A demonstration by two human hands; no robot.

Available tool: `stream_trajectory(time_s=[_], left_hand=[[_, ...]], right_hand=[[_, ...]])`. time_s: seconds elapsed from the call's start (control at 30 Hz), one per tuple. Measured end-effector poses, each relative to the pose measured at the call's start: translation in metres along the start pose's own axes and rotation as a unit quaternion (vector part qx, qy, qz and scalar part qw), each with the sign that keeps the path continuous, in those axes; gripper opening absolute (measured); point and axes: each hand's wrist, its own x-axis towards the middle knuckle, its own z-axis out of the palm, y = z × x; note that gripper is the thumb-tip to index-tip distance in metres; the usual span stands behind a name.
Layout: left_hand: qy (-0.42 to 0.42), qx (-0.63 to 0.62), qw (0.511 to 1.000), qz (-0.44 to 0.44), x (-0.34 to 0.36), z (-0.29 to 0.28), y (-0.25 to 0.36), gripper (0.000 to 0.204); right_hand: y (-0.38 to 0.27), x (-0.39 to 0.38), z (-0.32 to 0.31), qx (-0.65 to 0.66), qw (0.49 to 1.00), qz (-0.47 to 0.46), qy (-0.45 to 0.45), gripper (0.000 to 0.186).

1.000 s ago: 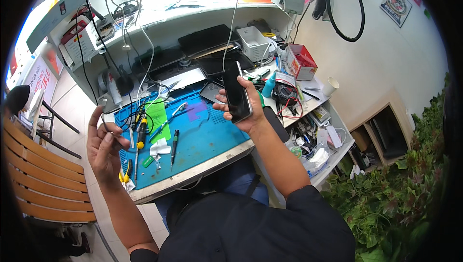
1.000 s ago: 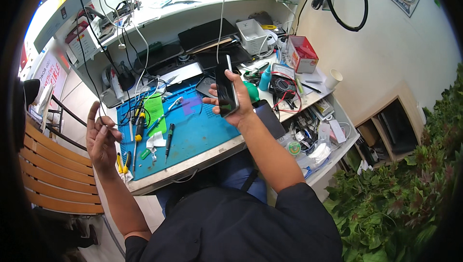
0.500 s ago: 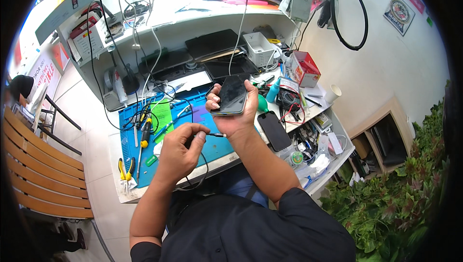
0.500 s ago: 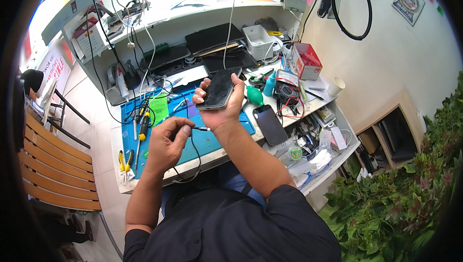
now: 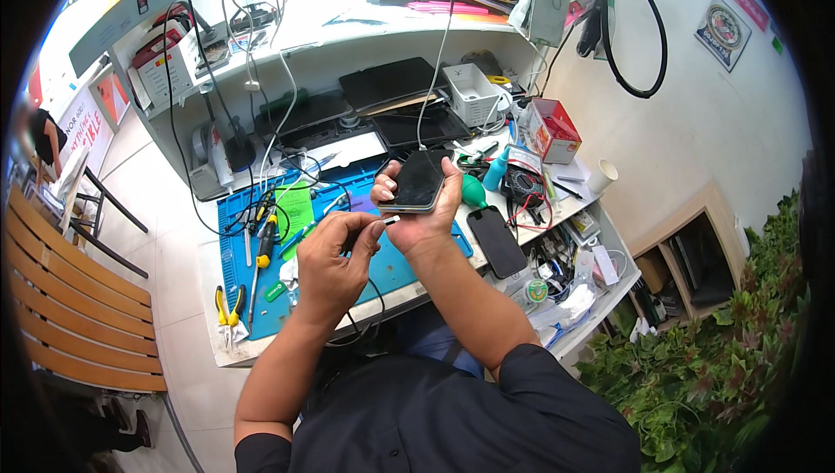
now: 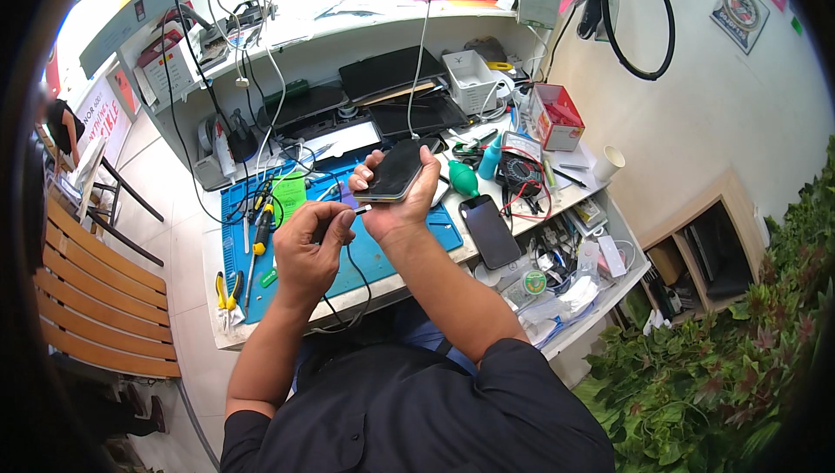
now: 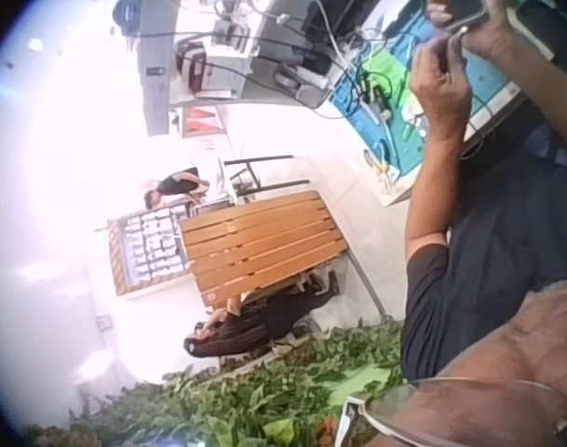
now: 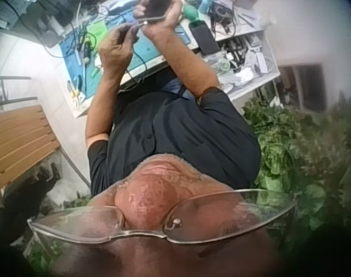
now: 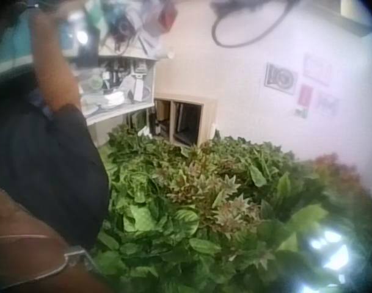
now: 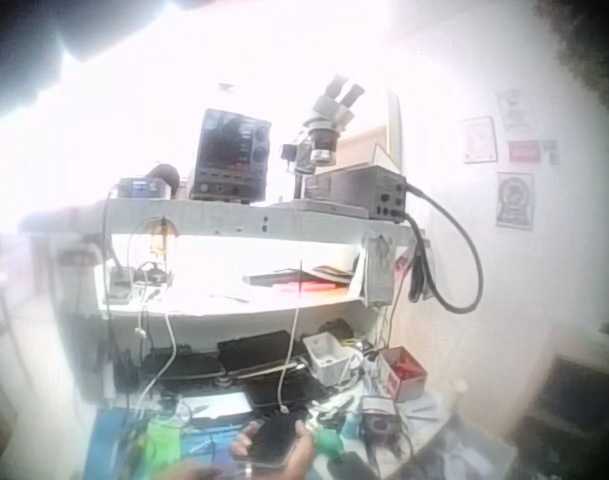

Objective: The person connects a cable to a mobile phone and handles internal components during a repair process.

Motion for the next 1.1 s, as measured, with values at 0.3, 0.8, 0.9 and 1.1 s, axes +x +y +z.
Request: stream_trajectory(time_s=[0.3,0.8,0.9,1.1], left_hand=[[0.058,-0.020,0.998,-0.028,-0.013,0.010,-0.014,0.012],[0.096,-0.039,0.994,0.013,-0.029,0.017,-0.033,0.008],[0.045,-0.017,0.999,0.003,-0.025,0.001,-0.023,0.017],[0.104,-0.051,0.991,-0.071,-0.018,-0.045,-0.033,0.021]], right_hand=[[0.021,-0.007,0.009,-0.001,0.994,-0.111,-0.025,0.065],[0.042,-0.006,-0.002,-0.053,0.965,-0.212,-0.143,0.071],[0.030,-0.002,-0.001,-0.080,0.960,-0.138,-0.229,0.083],[0.019,0.011,0.008,-0.141,0.940,0.060,-0.306,0.096]])
